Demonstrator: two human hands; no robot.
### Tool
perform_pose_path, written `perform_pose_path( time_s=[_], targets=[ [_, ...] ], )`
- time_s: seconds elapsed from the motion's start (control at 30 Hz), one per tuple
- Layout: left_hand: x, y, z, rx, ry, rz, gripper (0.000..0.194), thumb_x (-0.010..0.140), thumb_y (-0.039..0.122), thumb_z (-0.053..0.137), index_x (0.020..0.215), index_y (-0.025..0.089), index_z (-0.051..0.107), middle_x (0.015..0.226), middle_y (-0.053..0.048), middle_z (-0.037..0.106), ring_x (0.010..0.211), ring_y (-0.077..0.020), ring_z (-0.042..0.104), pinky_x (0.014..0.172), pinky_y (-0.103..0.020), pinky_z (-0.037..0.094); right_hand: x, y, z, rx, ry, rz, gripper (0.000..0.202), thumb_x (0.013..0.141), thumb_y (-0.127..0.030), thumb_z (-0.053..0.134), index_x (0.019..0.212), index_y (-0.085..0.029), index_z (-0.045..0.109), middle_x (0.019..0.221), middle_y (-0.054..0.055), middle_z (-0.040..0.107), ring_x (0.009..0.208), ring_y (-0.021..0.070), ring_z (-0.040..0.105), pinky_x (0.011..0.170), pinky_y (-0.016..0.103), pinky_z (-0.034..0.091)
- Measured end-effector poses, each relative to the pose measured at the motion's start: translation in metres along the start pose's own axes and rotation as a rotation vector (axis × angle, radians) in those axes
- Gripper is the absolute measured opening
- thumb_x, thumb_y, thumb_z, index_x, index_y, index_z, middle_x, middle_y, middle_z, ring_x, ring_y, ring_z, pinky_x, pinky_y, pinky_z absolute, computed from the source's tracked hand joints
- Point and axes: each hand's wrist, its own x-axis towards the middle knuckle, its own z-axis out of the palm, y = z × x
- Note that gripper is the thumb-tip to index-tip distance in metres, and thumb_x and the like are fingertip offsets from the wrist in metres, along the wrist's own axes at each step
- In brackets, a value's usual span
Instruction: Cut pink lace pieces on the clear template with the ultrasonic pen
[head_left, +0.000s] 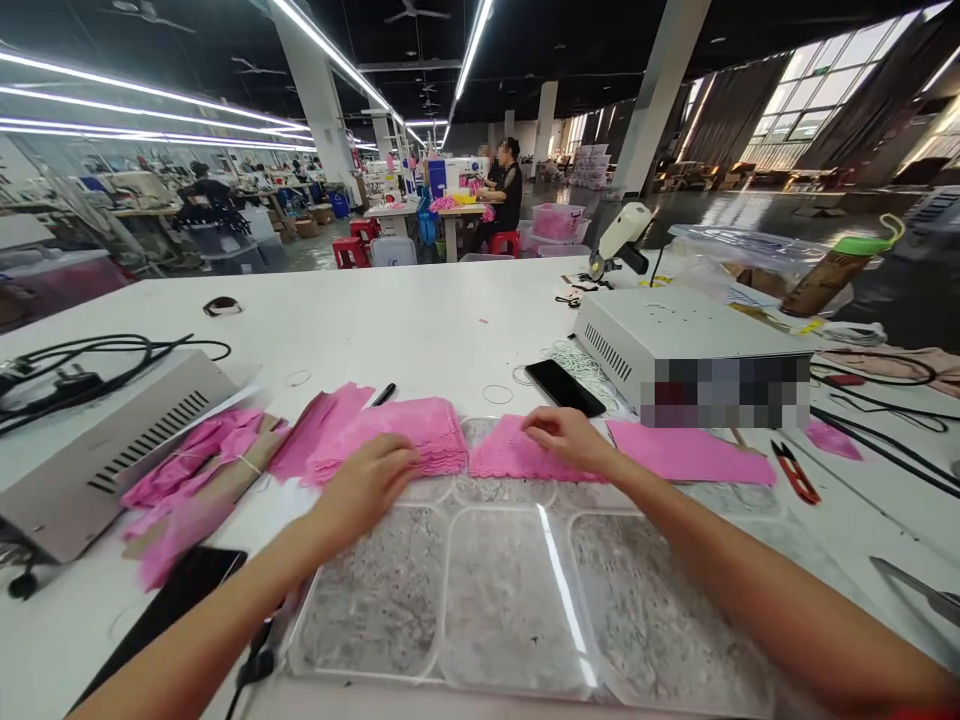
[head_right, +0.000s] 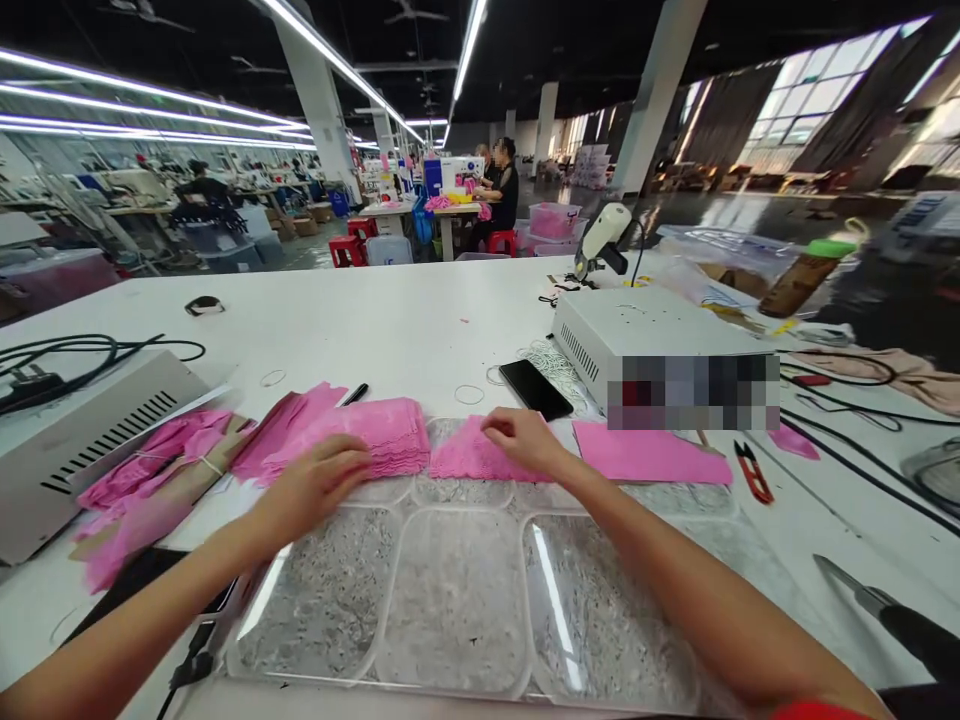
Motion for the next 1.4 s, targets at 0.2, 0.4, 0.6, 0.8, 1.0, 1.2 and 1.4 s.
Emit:
perform_pose_path(
  time_s=[0.2,0.4,0.6,0.8,1.0,1.2,1.4],
  targets=[
    [0.074,0.043,0.066,-0.010,-0.229,0.063,0.012,0.092,0.019,0.055,0.089,0.016,0.066,0.095,-0.006,0.066,0.090,-0.0180,0.063,0.083,-0.034,0.052,-0.039,0.031,-0.027,-0.012,-0.002,0.113,0.019,0.074,-0.023,0.053,0.081,-0.016,0.069,0.073,0.004,0.069,0.063,0.0150,0.060,0.061,0.029,0.049],
    [0.089,0.040,0.078,0.047,-0.327,0.013,0.030,0.095,0.035,0.057,0.118,0.016,0.058,0.118,-0.009,0.060,0.100,-0.0197,0.062,0.086,-0.040,0.054,-0.043,0.043,-0.026,0.008,-0.001,0.123,0.023,0.075,-0.025,0.052,0.087,-0.015,0.069,0.077,0.005,0.068,0.065,0.0140,0.061,0.061,0.027,0.050],
    [0.092,0.043,0.062,0.067,-0.319,-0.032,0.030,0.094,0.035,0.057,0.117,0.015,0.058,0.115,-0.008,0.061,0.098,-0.0194,0.062,0.085,-0.040,0.054,-0.044,0.044,-0.034,-0.103,0.073,0.109,0.021,0.078,-0.027,0.054,0.087,-0.015,0.069,0.079,0.006,0.068,0.064,0.0147,0.059,0.062,0.030,0.051],
    [0.100,0.045,0.045,0.022,-0.264,0.000,0.017,0.094,0.014,0.046,0.083,0.015,0.060,0.093,-0.005,0.061,0.088,-0.0172,0.059,0.081,-0.033,0.049,-0.046,0.020,-0.013,-0.262,0.083,-0.033,0.025,0.077,-0.034,0.066,0.099,-0.022,0.068,0.104,0.009,0.068,0.093,0.0217,0.062,0.080,0.036,0.052],
    [0.086,0.040,0.028,-0.056,-0.221,0.010,0.020,0.090,0.014,0.038,0.073,0.018,0.049,0.086,-0.005,0.056,0.080,-0.0176,0.055,0.073,-0.029,0.044,-0.055,0.030,-0.018,-0.436,0.157,-0.065,0.018,0.082,-0.014,0.051,0.086,-0.019,0.067,0.091,0.009,0.068,0.085,0.0210,0.061,0.071,0.033,0.049],
    [0.025,0.035,0.010,-0.122,-0.324,0.029,0.023,0.093,0.022,0.036,0.075,0.019,0.050,0.084,-0.003,0.056,0.076,-0.0161,0.053,0.068,-0.027,0.041,-0.090,0.006,-0.006,-0.439,0.075,-0.227,0.019,0.084,-0.011,0.048,0.085,-0.018,0.066,0.085,0.007,0.068,0.078,0.0179,0.061,0.068,0.030,0.048],
    [-0.038,0.026,-0.009,-0.011,-0.454,-0.008,0.024,0.091,0.018,0.040,0.072,0.017,0.053,0.086,-0.004,0.056,0.075,-0.0153,0.055,0.069,-0.026,0.041,-0.113,-0.036,0.029,-0.302,-0.151,-0.445,0.018,0.082,-0.010,0.051,0.085,-0.018,0.066,0.079,0.006,0.068,0.073,0.0165,0.061,0.065,0.028,0.047]
  ],
)
